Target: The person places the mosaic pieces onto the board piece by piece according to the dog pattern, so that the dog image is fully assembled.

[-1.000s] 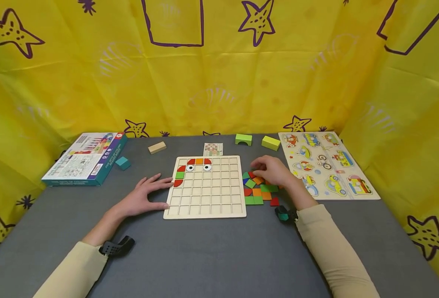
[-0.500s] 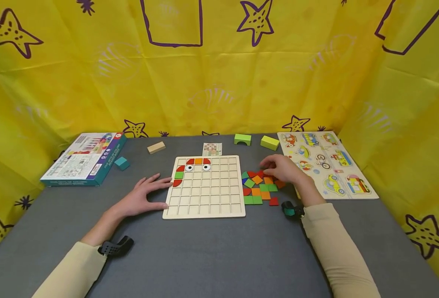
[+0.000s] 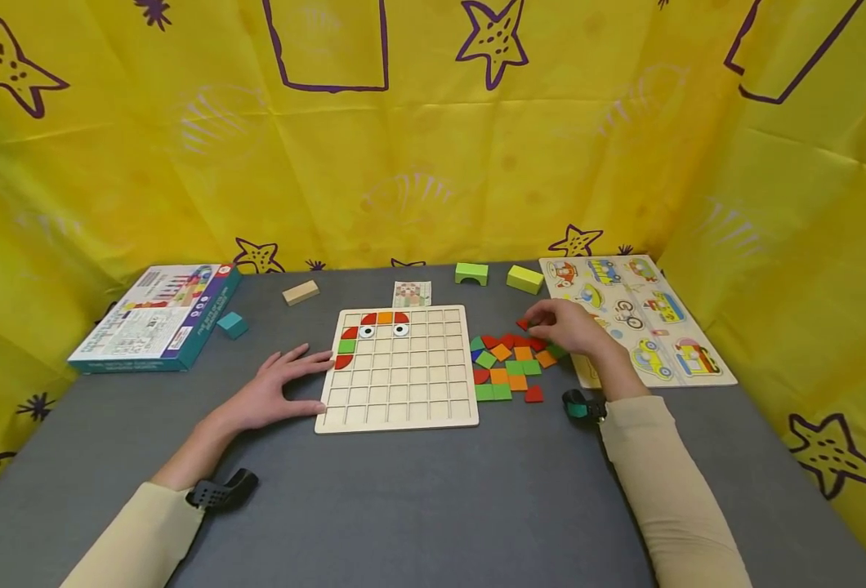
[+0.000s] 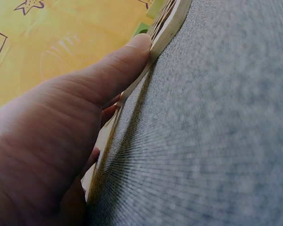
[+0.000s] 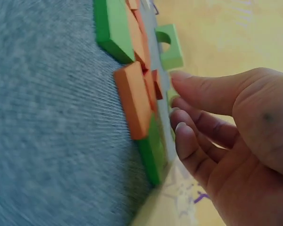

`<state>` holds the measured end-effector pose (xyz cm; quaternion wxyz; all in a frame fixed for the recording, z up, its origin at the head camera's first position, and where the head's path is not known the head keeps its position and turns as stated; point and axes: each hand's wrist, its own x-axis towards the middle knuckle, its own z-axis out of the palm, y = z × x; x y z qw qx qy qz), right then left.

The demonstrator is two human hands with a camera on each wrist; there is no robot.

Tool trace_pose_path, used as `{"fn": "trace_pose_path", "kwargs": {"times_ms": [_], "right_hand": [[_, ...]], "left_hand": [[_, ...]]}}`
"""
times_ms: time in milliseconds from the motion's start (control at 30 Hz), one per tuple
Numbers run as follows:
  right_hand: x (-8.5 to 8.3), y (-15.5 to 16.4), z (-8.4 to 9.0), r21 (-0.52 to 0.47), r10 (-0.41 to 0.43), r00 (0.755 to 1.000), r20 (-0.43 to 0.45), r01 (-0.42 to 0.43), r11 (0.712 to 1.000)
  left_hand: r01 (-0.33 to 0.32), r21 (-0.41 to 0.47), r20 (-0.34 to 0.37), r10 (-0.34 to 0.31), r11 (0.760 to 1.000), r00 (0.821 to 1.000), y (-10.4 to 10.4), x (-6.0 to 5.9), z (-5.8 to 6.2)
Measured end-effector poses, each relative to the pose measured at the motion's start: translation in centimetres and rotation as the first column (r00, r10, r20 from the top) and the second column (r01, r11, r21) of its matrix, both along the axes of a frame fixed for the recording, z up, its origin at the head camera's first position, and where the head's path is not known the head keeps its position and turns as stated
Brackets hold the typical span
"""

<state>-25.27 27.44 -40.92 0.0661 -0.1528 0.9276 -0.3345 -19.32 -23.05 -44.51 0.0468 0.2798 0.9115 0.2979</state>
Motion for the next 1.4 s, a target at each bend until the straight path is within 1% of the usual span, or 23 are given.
{"fn": "trace_pose_path", "kwargs": {"times_ms": [100,233,400,667,900,1033,1167,1267,1400], "right_hand": [[-0.5,-0.5,-0.3,0.018,0.002,1.000,-0.030,-0.001,1.000],[-1.0,-1.1,-0.6,0.070,0.002,0.998,-0.063,0.002,0.998],[-1.2,-1.4,-0.7,0.111,-0.010,0.997,-0.070,0.018,0.994],[-0.8,-1.6,-0.7,0.087,-0.043,0.997,-0.062,0.049,0.995],[-0.2,-2.7,0.1,0.012,-0.046,0.996,-0.072,0.047,0.999],[0.3,-4.0,0.7,-0.030,-0.004,0.995,-0.103,0.001,1.000],[0.1,-5.9,1.1,-0.059,0.057,0.987,-0.150,-0.067,0.996],[-0.2,-7.5,1.4,-0.073,0.079,0.986,-0.147,-0.090,0.993],[-0.7,-10.1,1.9,-0.092,0.118,0.986,-0.117,-0.129,0.987]], "left_hand": [[-0.006,-0.004,0.000,0.006,1.000,1.000,-0.2,0.1,0.1],[-0.006,-0.008,0.000,0.006,1.000,1.000,-0.3,0.1,0.0],[0.001,-0.005,-0.003,-0.001,1.000,1.000,-0.1,0.0,0.0],[0.011,-0.006,-0.004,-0.011,1.000,1.000,0.0,-0.2,-0.1],[0.001,0.004,-0.008,-0.001,1.000,1.000,-0.1,0.0,-0.3],[-0.004,0.001,-0.006,0.004,1.000,1.000,-0.1,0.1,-0.4],[-0.011,0.008,-0.003,0.011,1.000,1.000,-0.2,0.2,-0.5],[-0.007,0.001,-0.013,0.007,1.000,1.000,-0.2,0.1,-0.5],[0.001,-0.001,-0.021,-0.001,1.000,1.000,-0.3,0.0,-0.4]]}}
